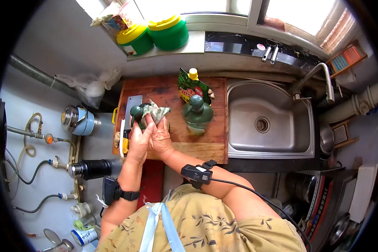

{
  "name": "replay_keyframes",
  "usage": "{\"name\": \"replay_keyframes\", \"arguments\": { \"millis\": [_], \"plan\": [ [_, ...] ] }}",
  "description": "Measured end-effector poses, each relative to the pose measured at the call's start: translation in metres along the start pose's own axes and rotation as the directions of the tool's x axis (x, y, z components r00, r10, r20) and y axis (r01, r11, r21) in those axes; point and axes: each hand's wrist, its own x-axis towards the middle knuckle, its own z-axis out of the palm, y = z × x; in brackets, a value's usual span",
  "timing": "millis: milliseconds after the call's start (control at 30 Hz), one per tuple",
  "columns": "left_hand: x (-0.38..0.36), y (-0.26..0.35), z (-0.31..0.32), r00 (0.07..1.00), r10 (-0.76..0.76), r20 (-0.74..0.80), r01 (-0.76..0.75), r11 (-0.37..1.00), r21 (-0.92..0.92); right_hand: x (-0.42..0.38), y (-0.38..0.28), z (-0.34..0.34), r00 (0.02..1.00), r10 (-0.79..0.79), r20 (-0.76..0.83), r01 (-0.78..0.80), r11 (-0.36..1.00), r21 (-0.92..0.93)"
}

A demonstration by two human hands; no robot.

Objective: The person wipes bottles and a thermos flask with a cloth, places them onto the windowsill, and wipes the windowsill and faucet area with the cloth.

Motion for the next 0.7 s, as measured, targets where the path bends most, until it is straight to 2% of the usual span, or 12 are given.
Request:
{"name": "replay_keyframes", "arguments": {
  "millis": [67, 100, 167, 200, 233, 267, 333, 367, 467, 533, 600, 700],
  "plan": [
    [0.001, -0.005, -0.004, 0.999, 0.025, -0.043, -0.018, 0.988, 0.153, -0.010, 0.002, -0.001, 0.998, 0.026, 0.062, -0.032, 0.995, 0.091],
    [0.002, -0.009, -0.007, 0.998, 0.038, -0.058, -0.025, 0.977, 0.213, -0.026, 0.011, 0.006, 0.986, 0.116, 0.117, -0.142, 0.958, 0.249],
    [0.003, -0.013, -0.014, 0.997, 0.071, -0.028, -0.058, 0.942, 0.330, -0.059, 0.031, 0.019, 0.944, 0.270, 0.192, -0.331, 0.779, 0.532],
    [0.003, -0.013, -0.016, 0.995, 0.102, -0.022, -0.087, 0.929, 0.360, -0.065, 0.040, 0.007, 0.970, 0.123, 0.210, -0.182, 0.939, 0.292],
    [0.003, -0.014, -0.018, 0.991, 0.133, -0.015, -0.116, 0.914, 0.389, -0.069, 0.046, -0.006, 0.975, -0.026, 0.222, 0.017, 0.999, 0.043],
    [0.002, -0.014, -0.020, 0.987, 0.163, -0.009, -0.145, 0.897, 0.418, -0.070, 0.053, -0.016, 0.975, -0.026, 0.222, 0.017, 0.999, 0.043],
    [0.003, -0.005, -0.026, 0.986, 0.163, -0.045, -0.143, 0.945, 0.295, -0.063, 0.051, -0.030, 0.944, 0.164, 0.285, -0.229, 0.950, 0.213],
    [0.010, -0.008, -0.034, 0.958, 0.286, -0.016, -0.258, 0.886, 0.384, -0.058, 0.046, -0.037, 0.936, 0.213, 0.279, -0.268, 0.947, 0.176],
    [0.023, -0.004, -0.044, 0.972, 0.230, 0.043, -0.231, 0.916, 0.328, -0.019, 0.007, -0.048, 0.962, 0.239, 0.128, -0.269, 0.909, 0.317],
    [0.025, 0.002, -0.043, 0.986, 0.157, 0.050, -0.165, 0.934, 0.316, -0.008, -0.001, -0.048, 0.955, 0.254, 0.157, -0.292, 0.900, 0.324],
    [0.034, 0.005, -0.042, 0.949, 0.275, 0.153, -0.309, 0.909, 0.280, 0.017, -0.025, -0.043, 0.975, 0.204, 0.086, -0.219, 0.819, 0.530],
    [0.032, 0.008, -0.033, 0.979, 0.168, 0.116, -0.185, 0.971, 0.155, 0.016, -0.012, -0.017, 0.971, 0.199, 0.135, -0.238, 0.873, 0.426]
  ]
}}
